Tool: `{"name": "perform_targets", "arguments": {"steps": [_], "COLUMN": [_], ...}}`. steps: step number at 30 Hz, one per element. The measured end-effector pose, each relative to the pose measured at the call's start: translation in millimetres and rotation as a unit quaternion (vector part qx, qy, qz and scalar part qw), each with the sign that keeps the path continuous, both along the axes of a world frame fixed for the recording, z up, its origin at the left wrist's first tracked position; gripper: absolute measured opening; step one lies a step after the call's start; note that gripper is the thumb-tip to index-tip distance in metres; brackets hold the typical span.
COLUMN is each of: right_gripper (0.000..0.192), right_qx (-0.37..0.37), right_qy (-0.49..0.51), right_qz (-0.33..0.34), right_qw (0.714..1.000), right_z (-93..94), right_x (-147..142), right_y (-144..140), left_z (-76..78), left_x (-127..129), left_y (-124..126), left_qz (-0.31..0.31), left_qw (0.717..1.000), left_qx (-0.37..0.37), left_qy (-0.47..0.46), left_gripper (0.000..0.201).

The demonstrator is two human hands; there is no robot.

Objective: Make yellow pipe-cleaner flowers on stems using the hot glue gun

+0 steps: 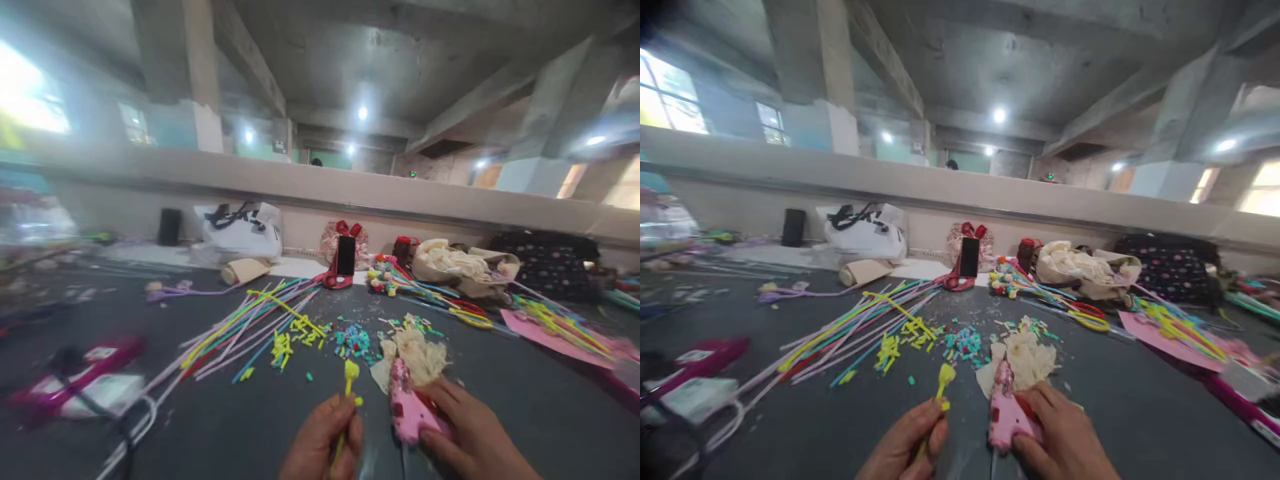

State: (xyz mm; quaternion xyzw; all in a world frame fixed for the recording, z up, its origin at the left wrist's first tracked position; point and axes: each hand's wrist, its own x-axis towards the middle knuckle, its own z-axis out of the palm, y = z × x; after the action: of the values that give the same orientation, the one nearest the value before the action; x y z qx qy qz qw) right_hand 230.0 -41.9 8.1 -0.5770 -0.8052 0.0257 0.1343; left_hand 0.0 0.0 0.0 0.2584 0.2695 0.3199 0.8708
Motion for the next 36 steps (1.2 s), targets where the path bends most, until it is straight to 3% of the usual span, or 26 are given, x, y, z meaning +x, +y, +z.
{"name": "perform_targets", "arguments": {"steps": [3,7,13,20,24,28,32,36], "right_gripper": [0.031,0.025,0.013,0.009,0.007,0.007,0.009,0.012], "right_qx": [0.085,0.216,0.094,0.152,0.191,0.189,0.153,0.084], "right_qy": [-0.027,0.026,0.206,0.231,0.192,0.168,0.177,0.228], "right_qz": [0.008,0.044,0.102,0.182,0.185,0.174,0.156,0.098], "right_qw": [0.996,0.975,0.969,0.944,0.945,0.952,0.960,0.965], "right_z": [-1.2,12.2,38.7,34.5,30.7,26.5,24.0,25.0], "right_x": [7,-5,-58,-75,-73,-69,-67,-65], "right_y": [-2,-8,-7,5,4,4,3,-2], "left_z": [-1.8,-4.1,2.9,-2.5,-12.8,-12.9,-7.7,-12.5], "left_x": [0,4,11,9,12,15,13,15], "left_y": [-3,-3,-9,-13,-9,-9,-16,-17], "left_qz": [0.009,0.019,-0.005,0.013,-0.012,-0.034,-0.007,0.022], "left_qw": [1.000,0.999,0.995,0.988,0.988,0.989,0.991,0.996], "left_qx": [0.006,0.048,0.099,0.156,0.155,0.145,0.133,0.087], "left_qy": [-0.001,-0.011,-0.020,0.009,-0.009,-0.018,-0.012,-0.014], "left_gripper": [0.028,0.031,0.037,0.042,0.046,0.047,0.041,0.033]}}
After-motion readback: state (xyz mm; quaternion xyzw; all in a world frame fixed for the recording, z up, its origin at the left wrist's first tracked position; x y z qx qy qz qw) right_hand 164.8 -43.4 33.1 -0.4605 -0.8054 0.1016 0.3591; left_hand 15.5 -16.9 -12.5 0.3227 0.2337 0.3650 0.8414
